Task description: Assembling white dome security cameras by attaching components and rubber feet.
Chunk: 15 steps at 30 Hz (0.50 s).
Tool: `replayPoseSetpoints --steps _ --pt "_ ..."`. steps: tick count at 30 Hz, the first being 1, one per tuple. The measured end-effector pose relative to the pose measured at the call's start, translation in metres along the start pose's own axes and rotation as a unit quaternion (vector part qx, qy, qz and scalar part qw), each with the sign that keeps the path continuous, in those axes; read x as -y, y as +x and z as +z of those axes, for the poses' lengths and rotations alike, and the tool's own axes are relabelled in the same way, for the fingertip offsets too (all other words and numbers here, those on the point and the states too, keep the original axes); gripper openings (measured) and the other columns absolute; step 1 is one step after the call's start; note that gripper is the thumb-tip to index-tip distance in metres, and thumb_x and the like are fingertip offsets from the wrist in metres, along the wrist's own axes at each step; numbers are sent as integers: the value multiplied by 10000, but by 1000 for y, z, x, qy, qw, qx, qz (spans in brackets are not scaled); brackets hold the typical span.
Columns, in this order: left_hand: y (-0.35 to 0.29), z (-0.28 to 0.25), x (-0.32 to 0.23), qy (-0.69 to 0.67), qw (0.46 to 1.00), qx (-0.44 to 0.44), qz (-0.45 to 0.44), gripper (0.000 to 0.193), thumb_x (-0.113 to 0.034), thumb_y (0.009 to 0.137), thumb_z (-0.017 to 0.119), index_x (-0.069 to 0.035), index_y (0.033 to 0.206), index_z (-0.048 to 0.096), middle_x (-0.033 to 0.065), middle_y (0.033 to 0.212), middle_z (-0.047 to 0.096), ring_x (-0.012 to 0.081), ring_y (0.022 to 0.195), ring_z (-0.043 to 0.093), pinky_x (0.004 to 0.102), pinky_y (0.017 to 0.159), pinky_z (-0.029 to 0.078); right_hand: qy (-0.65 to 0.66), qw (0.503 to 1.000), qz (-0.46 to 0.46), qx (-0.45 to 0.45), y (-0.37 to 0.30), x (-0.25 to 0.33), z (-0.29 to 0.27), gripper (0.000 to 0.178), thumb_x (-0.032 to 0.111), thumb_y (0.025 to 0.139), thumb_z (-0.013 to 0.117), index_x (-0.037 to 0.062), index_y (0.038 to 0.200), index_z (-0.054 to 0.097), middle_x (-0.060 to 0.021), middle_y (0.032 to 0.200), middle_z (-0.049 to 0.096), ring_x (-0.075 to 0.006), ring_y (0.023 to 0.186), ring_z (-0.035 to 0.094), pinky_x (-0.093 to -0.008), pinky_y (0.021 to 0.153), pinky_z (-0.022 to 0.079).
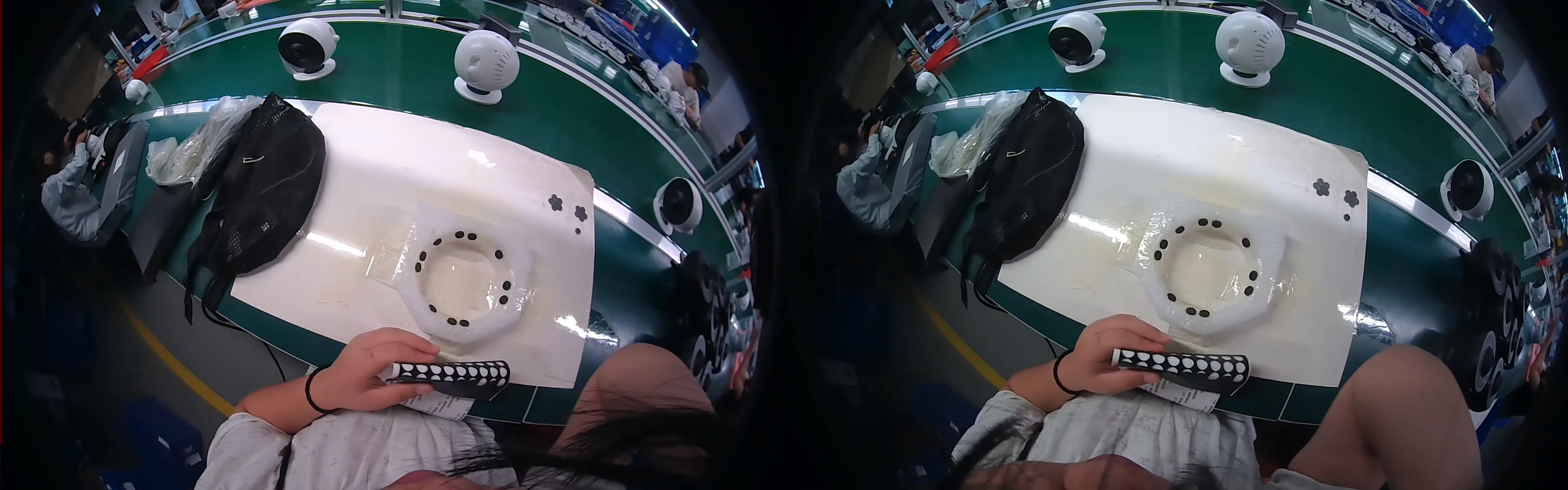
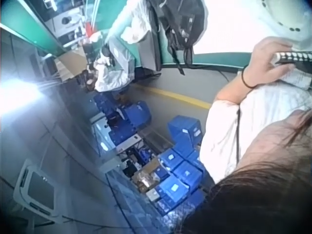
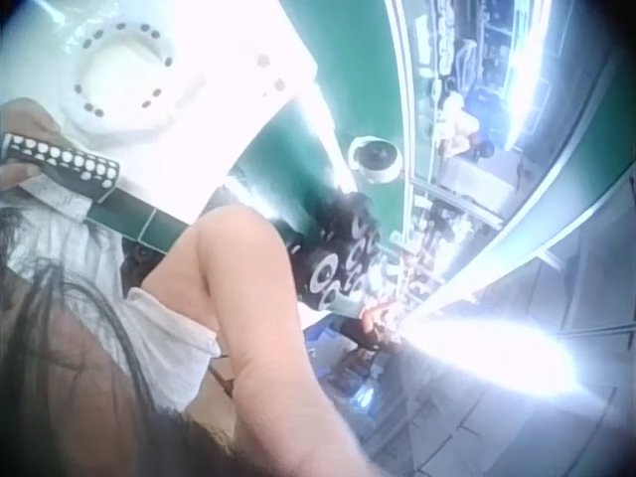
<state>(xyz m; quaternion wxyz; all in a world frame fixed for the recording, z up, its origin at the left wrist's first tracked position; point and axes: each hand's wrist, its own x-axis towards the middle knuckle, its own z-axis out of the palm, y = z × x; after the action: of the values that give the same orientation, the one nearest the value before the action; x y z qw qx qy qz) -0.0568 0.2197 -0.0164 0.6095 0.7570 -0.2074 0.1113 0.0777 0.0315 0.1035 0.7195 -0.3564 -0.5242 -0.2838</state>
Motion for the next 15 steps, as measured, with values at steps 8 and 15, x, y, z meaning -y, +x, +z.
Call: replayPoseSetpoints --steps 8,15 --pt "-3 0 -1 -19 1000 14 -5 353 -64 646 699 -29 966 553 119 1014 568 250 874 570 302 730 458 32 999 -22 1 -3 -5 0 428 395 824 395 116 1139 475 -78 1195 464 -296 1172 355 -363 997 244" --pt "-6 -5 0 -16 1000 9 8 343 -81 653 698 -37 964 559 105 1001 575 240 867 569 296 725 456 17 998 -53 -7 -5 -9 6 410 363 809 421 104 1122 477 -78 1183 469 -286 1164 364 -361 990 254"
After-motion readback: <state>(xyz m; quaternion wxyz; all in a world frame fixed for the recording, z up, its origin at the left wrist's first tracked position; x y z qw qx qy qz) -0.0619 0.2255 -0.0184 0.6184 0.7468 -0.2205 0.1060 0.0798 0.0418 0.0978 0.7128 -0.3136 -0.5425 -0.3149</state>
